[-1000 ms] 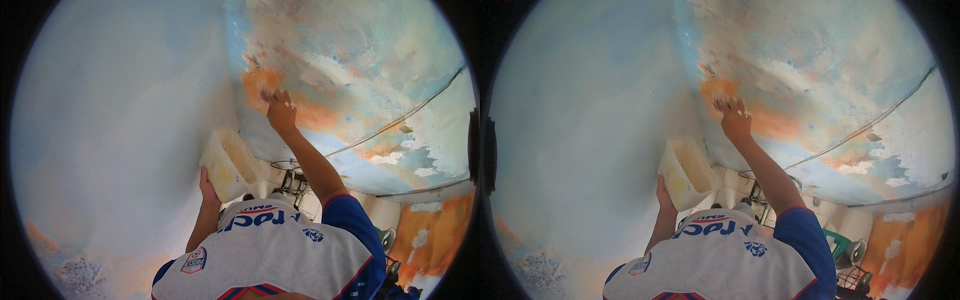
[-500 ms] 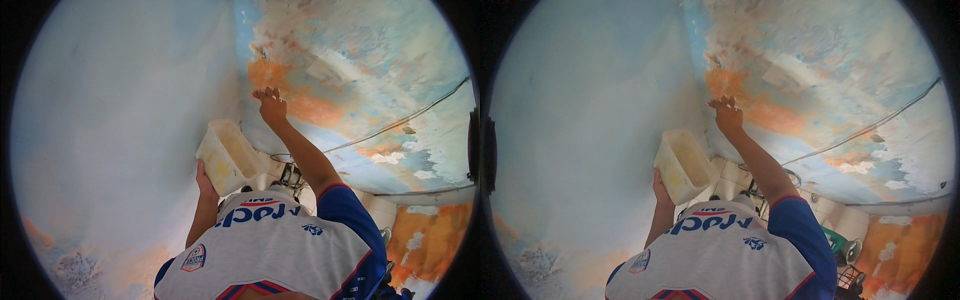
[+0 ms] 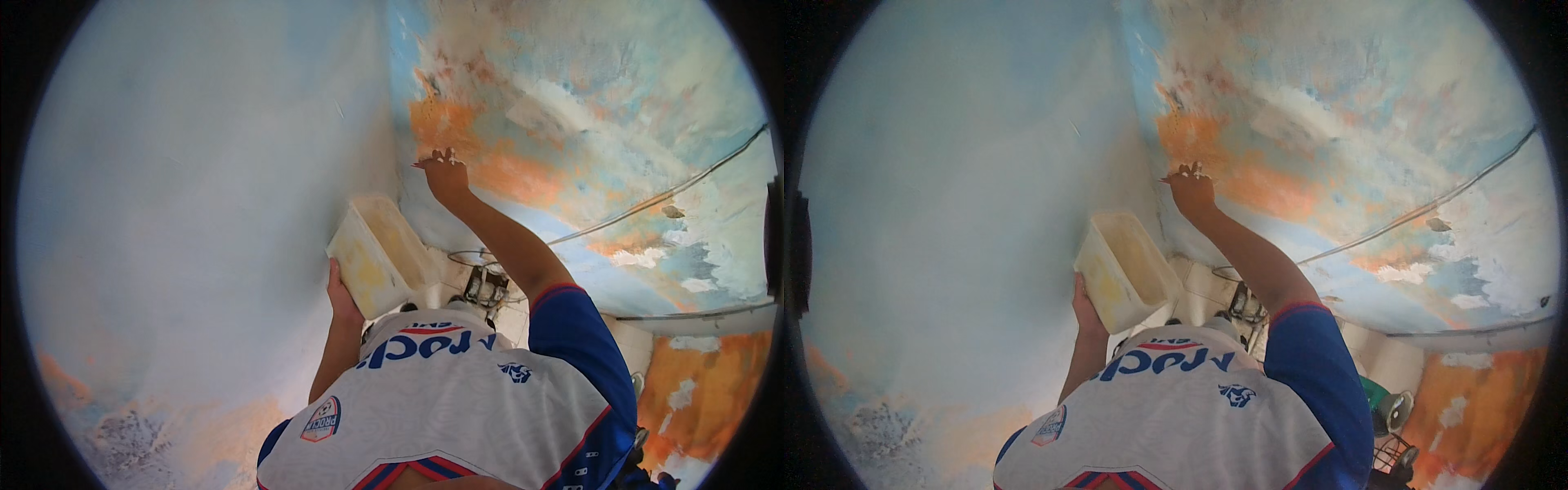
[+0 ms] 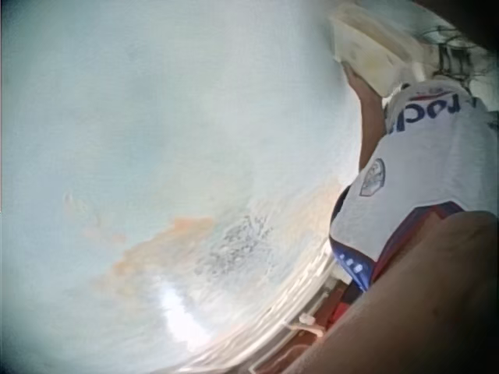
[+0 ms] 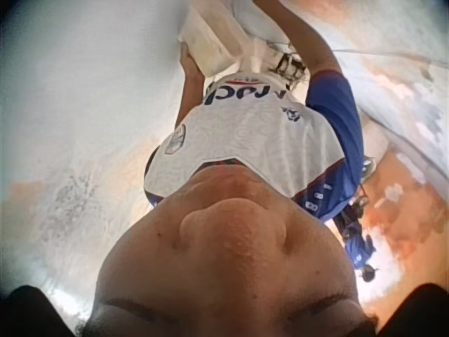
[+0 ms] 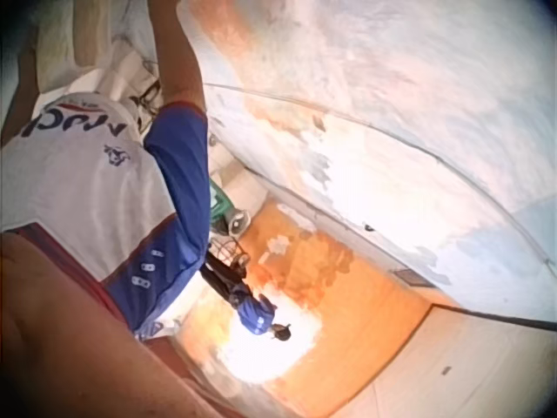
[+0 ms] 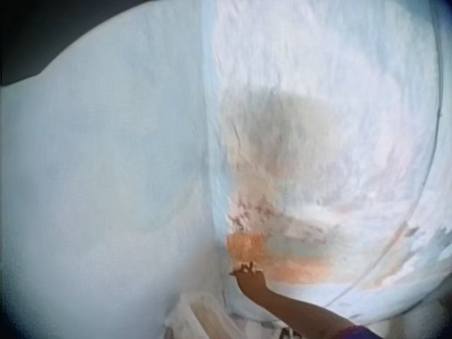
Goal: The person applies white plaster to a damaged wall using a red hand spreader. They scoop plaster from a small white container and smooth it over several areas of the wall, working around an electrical cord and various patches of old paint.
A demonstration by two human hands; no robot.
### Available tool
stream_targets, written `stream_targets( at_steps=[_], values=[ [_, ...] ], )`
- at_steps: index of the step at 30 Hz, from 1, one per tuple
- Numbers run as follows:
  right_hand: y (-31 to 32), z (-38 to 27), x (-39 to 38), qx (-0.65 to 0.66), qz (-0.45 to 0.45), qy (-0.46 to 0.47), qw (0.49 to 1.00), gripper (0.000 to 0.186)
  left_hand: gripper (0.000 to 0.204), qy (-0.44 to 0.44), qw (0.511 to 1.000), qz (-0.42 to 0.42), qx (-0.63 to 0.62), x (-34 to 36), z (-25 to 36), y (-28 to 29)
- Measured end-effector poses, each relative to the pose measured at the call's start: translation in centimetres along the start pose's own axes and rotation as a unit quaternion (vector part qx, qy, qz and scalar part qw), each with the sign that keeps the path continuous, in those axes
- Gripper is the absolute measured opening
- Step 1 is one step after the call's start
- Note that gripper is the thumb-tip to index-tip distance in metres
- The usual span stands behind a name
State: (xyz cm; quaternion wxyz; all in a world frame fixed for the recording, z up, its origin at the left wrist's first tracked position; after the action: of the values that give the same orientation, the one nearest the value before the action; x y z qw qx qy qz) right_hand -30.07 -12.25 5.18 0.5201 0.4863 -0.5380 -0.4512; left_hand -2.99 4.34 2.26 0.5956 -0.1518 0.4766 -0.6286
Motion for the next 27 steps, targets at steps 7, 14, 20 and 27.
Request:
stream_targets(
  at_steps=[7,14,20,27],
  values=[
    [21.5,-2.7,0.0,-0.078,0.414,0.002,0.907,0.037,0.058,0.015,0.999,-0.021,-0.026,0.0,0.1,0.3],
    [1.3,0.3,-0.3,-0.063,0.334,0.106,0.934,0.033,0.058,0.016,0.999,-0.033,-0.008,0.6,0.1,-1.1],
    [10.4,-2.0,-1.5,-0.124,0.406,0.082,0.902,0.034,0.057,0.003,0.999,-0.021,-0.028,0.8,-0.2,0.7],
    [17.7,-0.4,-0.3,-0.151,0.475,0.063,0.864,0.041,0.056,0.020,1.000,-0.012,-0.017,0.5,0.0,-0.1]
  ],
)
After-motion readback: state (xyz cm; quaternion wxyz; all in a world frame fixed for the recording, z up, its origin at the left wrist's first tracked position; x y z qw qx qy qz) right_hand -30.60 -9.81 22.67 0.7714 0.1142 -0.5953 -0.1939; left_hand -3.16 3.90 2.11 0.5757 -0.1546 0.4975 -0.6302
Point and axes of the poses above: each hand's wrist, its own x-axis towards the middle knuckle, its own y-axis out of the back of the hand, z = x × y, the point moved 5 cm from there along x, towards the middle knuckle, and after that the axes turned 2 degrees about y, right-handed, at the moved point
